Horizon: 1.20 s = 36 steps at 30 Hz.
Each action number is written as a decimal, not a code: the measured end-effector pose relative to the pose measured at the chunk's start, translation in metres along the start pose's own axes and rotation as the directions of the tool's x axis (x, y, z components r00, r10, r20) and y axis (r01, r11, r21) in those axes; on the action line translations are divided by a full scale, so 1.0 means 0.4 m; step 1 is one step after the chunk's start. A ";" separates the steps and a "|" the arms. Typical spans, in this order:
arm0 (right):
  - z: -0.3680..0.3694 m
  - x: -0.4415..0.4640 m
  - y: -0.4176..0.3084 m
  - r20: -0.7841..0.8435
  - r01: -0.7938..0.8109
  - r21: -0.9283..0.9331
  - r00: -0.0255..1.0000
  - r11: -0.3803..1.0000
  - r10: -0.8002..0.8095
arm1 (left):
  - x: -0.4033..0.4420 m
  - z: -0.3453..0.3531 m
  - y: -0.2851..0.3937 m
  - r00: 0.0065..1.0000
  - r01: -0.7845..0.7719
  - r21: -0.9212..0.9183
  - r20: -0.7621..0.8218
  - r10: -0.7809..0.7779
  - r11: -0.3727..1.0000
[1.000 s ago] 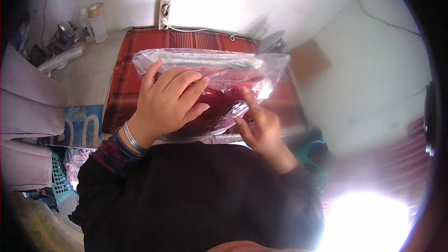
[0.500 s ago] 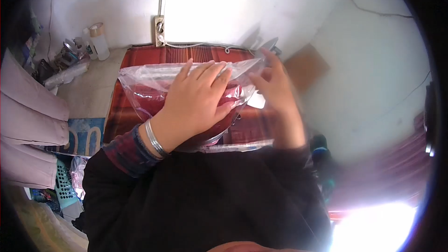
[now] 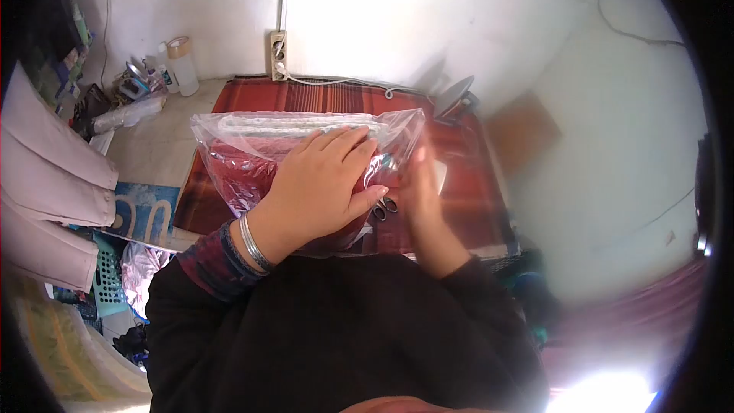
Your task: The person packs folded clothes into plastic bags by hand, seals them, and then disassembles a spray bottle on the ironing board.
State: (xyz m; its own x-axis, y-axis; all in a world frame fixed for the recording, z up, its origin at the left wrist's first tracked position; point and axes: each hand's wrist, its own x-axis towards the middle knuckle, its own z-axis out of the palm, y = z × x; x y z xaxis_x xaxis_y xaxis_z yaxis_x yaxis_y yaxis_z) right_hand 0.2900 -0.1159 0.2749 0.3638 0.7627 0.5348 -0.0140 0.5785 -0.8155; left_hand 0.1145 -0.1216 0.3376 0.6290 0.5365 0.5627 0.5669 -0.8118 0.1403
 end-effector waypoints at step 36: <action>0.000 0.089 -0.135 0.793 0.641 -0.547 0.603 0.539 0.089 | -0.012 -0.090 -0.087 0.998 -0.006 -0.048 0.069 0.009 0.999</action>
State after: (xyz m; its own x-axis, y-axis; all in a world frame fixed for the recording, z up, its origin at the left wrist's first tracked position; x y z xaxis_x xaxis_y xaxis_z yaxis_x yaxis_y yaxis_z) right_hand 0.3036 -0.1201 0.3381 -0.5206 0.7402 0.4255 0.7349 0.6422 -0.2179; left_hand 0.0727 -0.1042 0.3595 0.6694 0.5435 0.5064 0.5372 -0.8250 0.1754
